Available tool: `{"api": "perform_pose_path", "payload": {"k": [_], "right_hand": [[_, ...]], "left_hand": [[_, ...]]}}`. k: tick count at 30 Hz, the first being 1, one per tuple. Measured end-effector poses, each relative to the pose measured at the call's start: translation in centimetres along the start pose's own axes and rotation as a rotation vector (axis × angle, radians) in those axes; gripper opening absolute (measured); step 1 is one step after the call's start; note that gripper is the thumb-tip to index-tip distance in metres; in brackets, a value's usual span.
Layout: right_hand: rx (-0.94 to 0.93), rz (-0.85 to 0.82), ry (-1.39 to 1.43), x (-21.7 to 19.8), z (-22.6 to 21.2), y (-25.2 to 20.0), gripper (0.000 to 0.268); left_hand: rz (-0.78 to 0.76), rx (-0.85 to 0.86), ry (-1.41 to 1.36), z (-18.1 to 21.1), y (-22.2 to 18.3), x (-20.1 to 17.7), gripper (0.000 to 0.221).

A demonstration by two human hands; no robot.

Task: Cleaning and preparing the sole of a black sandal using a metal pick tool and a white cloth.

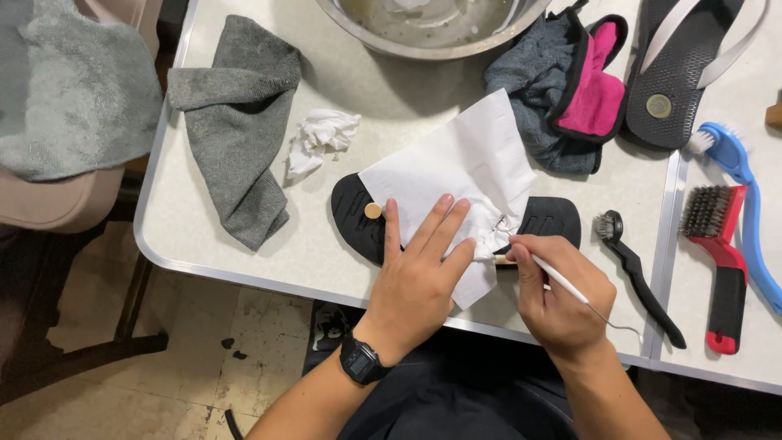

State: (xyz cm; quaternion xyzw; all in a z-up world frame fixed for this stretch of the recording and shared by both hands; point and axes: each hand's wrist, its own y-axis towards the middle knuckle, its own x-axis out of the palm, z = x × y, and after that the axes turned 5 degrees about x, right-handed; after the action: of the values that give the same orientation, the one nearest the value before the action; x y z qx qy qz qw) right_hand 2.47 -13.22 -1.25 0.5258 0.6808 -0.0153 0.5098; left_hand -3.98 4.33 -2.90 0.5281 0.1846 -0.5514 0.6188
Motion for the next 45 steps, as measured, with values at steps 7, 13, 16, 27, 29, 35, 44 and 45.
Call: {"api": "perform_pose_path", "payload": {"k": [7,13,16,27,29,35,44,45], "right_hand": [[-0.012,0.0,0.006,0.4,0.0,0.1,0.023],[0.0,0.001,-0.052,0.5,-0.2,0.0,0.024],[-0.015,0.0,0.002,0.5,-0.1,-0.1,0.027],[0.085,-0.061,0.094,-0.3,-1.8,-1.1,0.026],[0.167,-0.04,0.146,-1.0,-1.7,-1.0,0.024],[0.424,0.232,0.387,-2.4,0.4,-2.5,0.02],[0.525,0.31,0.461,-3.4,1.3,-4.2,0.022],[0.526,0.312,0.472,-3.5,1.4,-4.3,0.022]], "left_hand": [[0.014,-0.002,0.007,0.0,0.2,0.1,0.03],[0.019,-0.009,0.008,0.0,0.0,0.1,0.028],[0.032,-0.004,0.006,0.0,0.0,0.1,0.025],[0.023,0.0,-0.015,-0.1,0.0,0.2,0.019],[-0.009,-0.004,-0.011,-0.1,-0.1,0.1,0.033],[0.098,-0.019,-0.092,-1.7,1.6,-1.7,0.056],[0.271,-0.181,-0.173,-1.6,3.1,-1.4,0.031],[0.291,-0.13,-0.166,-1.2,2.6,-0.7,0.035]]}}
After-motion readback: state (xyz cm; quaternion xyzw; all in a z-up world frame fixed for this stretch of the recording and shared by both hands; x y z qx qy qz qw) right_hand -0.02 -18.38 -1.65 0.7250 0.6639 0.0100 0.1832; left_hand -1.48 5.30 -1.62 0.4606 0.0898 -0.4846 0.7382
